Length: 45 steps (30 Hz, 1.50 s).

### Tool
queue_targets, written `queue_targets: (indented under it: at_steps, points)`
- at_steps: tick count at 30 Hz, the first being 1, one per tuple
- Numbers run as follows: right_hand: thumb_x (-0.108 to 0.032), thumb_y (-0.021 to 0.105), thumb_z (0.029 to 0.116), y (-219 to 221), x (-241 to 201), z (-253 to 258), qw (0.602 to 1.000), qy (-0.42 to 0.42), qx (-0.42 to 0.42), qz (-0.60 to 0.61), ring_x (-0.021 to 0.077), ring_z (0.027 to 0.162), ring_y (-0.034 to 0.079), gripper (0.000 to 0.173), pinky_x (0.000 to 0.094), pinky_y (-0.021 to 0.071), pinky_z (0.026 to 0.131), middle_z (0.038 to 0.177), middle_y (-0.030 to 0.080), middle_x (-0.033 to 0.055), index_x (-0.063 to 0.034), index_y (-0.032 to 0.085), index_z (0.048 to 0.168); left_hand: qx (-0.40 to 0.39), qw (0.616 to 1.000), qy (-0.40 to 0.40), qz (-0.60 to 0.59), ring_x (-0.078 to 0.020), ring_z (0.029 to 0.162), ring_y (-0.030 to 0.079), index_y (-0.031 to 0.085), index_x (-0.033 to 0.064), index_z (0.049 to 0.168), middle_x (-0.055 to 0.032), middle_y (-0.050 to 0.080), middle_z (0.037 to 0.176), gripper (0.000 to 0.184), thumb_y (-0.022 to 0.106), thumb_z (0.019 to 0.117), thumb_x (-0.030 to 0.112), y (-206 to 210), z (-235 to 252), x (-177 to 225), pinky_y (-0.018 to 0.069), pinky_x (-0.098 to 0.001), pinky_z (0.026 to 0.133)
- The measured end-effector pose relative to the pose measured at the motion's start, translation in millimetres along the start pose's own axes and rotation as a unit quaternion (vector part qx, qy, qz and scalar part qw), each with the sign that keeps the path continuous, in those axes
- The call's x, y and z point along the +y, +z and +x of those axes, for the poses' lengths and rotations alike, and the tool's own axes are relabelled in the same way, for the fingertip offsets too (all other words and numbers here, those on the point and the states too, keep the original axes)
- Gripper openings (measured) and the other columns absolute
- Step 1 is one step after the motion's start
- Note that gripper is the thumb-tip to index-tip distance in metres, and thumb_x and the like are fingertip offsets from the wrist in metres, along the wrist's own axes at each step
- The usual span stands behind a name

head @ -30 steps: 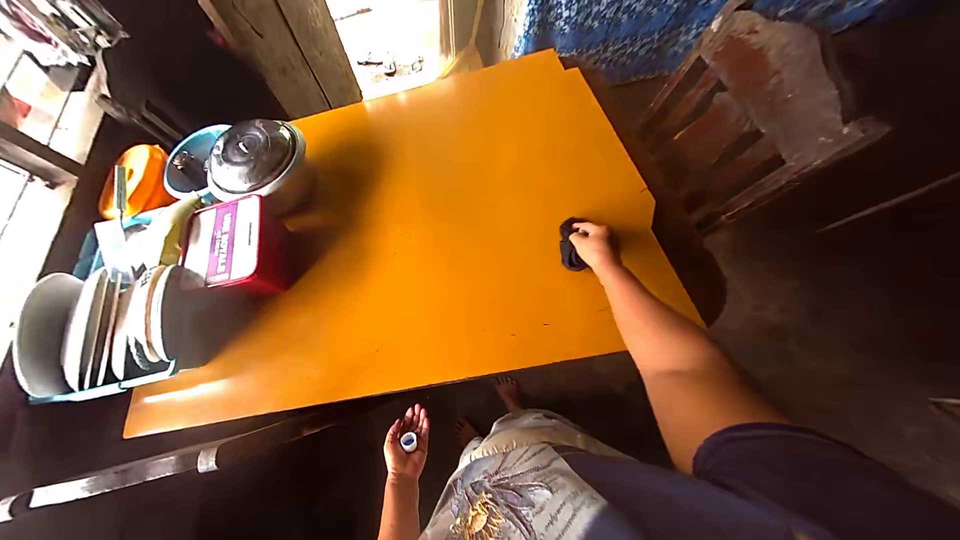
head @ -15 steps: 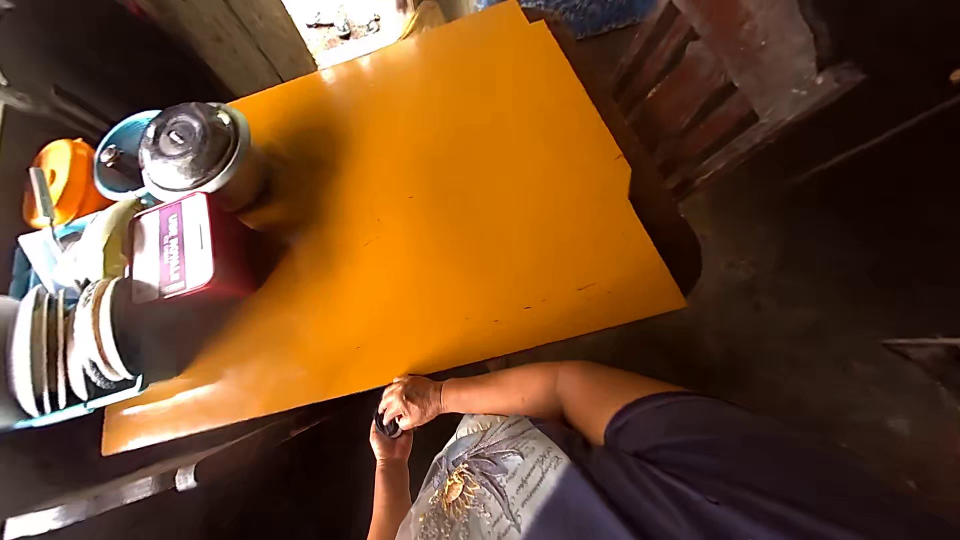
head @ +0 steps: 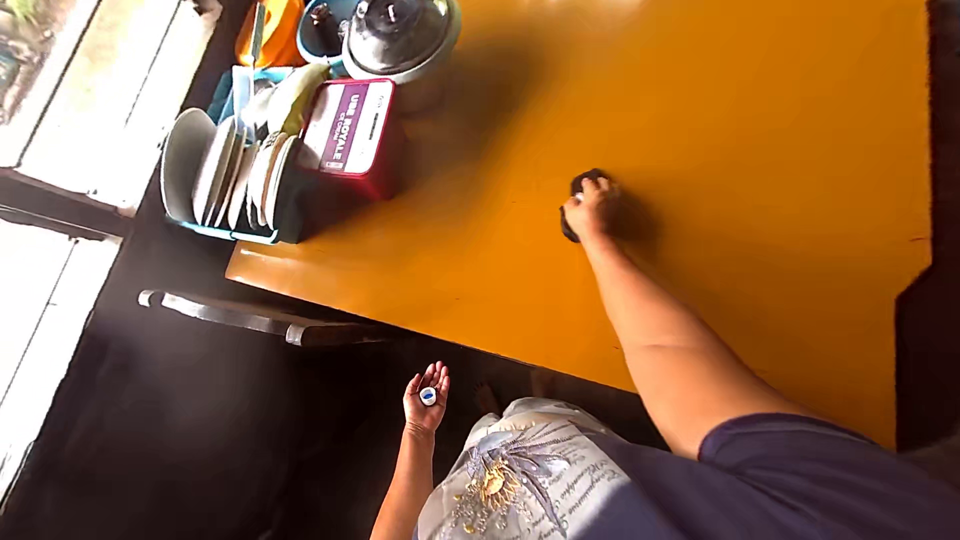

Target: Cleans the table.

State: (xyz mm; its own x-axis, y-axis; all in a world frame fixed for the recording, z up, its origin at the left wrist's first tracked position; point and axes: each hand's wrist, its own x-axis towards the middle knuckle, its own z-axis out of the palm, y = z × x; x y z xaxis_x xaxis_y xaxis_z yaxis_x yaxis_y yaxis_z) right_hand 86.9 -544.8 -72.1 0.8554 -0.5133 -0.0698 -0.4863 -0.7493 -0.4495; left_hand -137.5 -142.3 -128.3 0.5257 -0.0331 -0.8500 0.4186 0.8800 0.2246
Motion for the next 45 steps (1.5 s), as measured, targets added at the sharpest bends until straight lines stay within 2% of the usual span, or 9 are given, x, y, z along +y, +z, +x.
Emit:
queue_targets:
  at_steps: [8, 13, 16, 20, 25, 33, 36, 39, 45]
  points:
    - [-0.018, 0.057, 0.0956, 122, -146, -187, 0.888, -0.422, -0.177, 0.047, 0.0377, 0.132, 0.056, 0.034, 0.0621, 0.0439, 0.104, 0.137, 0.065, 0.0156, -0.0120, 0.073, 0.125, 0.008, 0.999, 0.033, -0.024, -0.0257, 0.102, 0.074, 0.058, -0.0015, 0.123, -0.0152, 0.073, 0.113, 0.044, 0.031, 0.1096, 0.031, 0, 16, 17, 0.0614, -0.0354, 0.086]
    - [0.002, 0.060, 0.0894, 99, -148, -248, 0.753, -0.434, -0.408, 0.278, 0.0346, 0.124, 0.064, 0.028, 0.0488, 0.0448, 0.110, 0.124, 0.071, 0.0215, 0.0037, 0.076, 0.112, -0.022, 0.998, 0.066, 0.012, -0.0175, 0.077, 0.071, 0.059, 0.0111, 0.098, -0.0063, 0.071, 0.085, 0.043, 0.023, 0.1086, 0.033, 5, 22, 17, 0.0603, -0.0351, 0.068]
    - [0.005, 0.058, 0.0930, 60, -152, -174, 0.801, -0.330, -0.384, 0.320, 0.0273, 0.122, 0.065, 0.028, 0.0399, 0.0475, 0.110, 0.125, 0.070, 0.0211, 0.0063, 0.072, 0.117, -0.004, 0.999, 0.037, 0.000, -0.0210, 0.092, 0.074, 0.062, 0.0035, 0.112, -0.0110, 0.074, 0.103, 0.042, 0.030, 0.1084, 0.029, 0, 21, 23, 0.0612, -0.0334, 0.078]
    - [-0.007, 0.058, 0.0981, 46, -127, -23, 0.933, -0.210, -0.167, 0.239, 0.0320, 0.117, 0.067, 0.032, 0.0493, 0.0507, 0.105, 0.126, 0.070, 0.0201, -0.0003, 0.070, 0.127, 0.013, 0.998, 0.021, -0.055, -0.0280, 0.101, 0.075, 0.061, -0.0016, 0.120, -0.0166, 0.074, 0.112, 0.041, 0.033, 0.1086, 0.027, -8, 15, 27, 0.0628, -0.0360, 0.084]
    - [-0.040, 0.059, 0.0995, 59, -130, 70, 0.993, -0.085, -0.075, 0.020, 0.0472, 0.144, 0.039, 0.061, 0.0676, 0.0310, 0.113, 0.153, 0.047, 0.0272, 0.0001, 0.053, 0.146, 0.013, 0.997, 0.020, -0.079, -0.0286, 0.101, 0.075, 0.065, -0.0006, 0.113, -0.0159, 0.075, 0.110, 0.041, 0.034, 0.1080, 0.026, -26, 7, 30, 0.0630, -0.0366, 0.084]
    - [-0.023, 0.063, 0.0940, 147, -252, -21, 0.927, -0.333, -0.172, 0.017, 0.0430, 0.137, 0.049, 0.044, 0.0651, 0.0363, 0.111, 0.142, 0.058, 0.0229, -0.0075, 0.066, 0.135, 0.026, 0.997, 0.022, -0.064, -0.0276, 0.102, 0.075, 0.065, -0.0013, 0.115, -0.0155, 0.075, 0.111, 0.044, 0.033, 0.1085, 0.029, -35, 20, 29, 0.0624, -0.0358, 0.086]
    - [-0.019, 0.064, 0.0908, 169, -249, -105, 0.853, -0.482, -0.196, 0.050, 0.0355, 0.127, 0.058, 0.031, 0.0598, 0.0456, 0.104, 0.130, 0.068, 0.0136, -0.0140, 0.075, 0.119, 0.020, 0.999, 0.016, -0.038, -0.0269, 0.102, 0.075, 0.064, -0.0011, 0.117, -0.0148, 0.075, 0.110, 0.046, 0.032, 0.1088, 0.031, -28, 31, 31, 0.0621, -0.0355, 0.087]
    - [-0.013, 0.060, 0.0961, 164, -212, -168, 0.794, -0.531, -0.270, 0.123, 0.0381, 0.136, 0.054, 0.031, 0.0611, 0.0385, 0.111, 0.139, 0.064, 0.0160, -0.0092, 0.074, 0.124, -0.010, 1.000, 0.022, 0.003, -0.0246, 0.102, 0.075, 0.062, -0.0003, 0.117, -0.0122, 0.075, 0.110, 0.045, 0.030, 0.1092, 0.030, -15, 40, 36, 0.0613, -0.0347, 0.088]
    - [-0.008, 0.061, 0.0924, 75, -50, -166, 0.933, -0.326, -0.093, 0.121, 0.0355, 0.132, 0.058, 0.032, 0.0558, 0.0420, 0.111, 0.135, 0.067, 0.0153, -0.0091, 0.076, 0.121, -0.107, 0.990, 0.021, 0.094, -0.0191, 0.103, 0.074, 0.063, 0.0034, 0.114, -0.0051, 0.077, 0.108, 0.046, 0.025, 0.1098, 0.028, -7, 49, 45, 0.0607, -0.0334, 0.091]
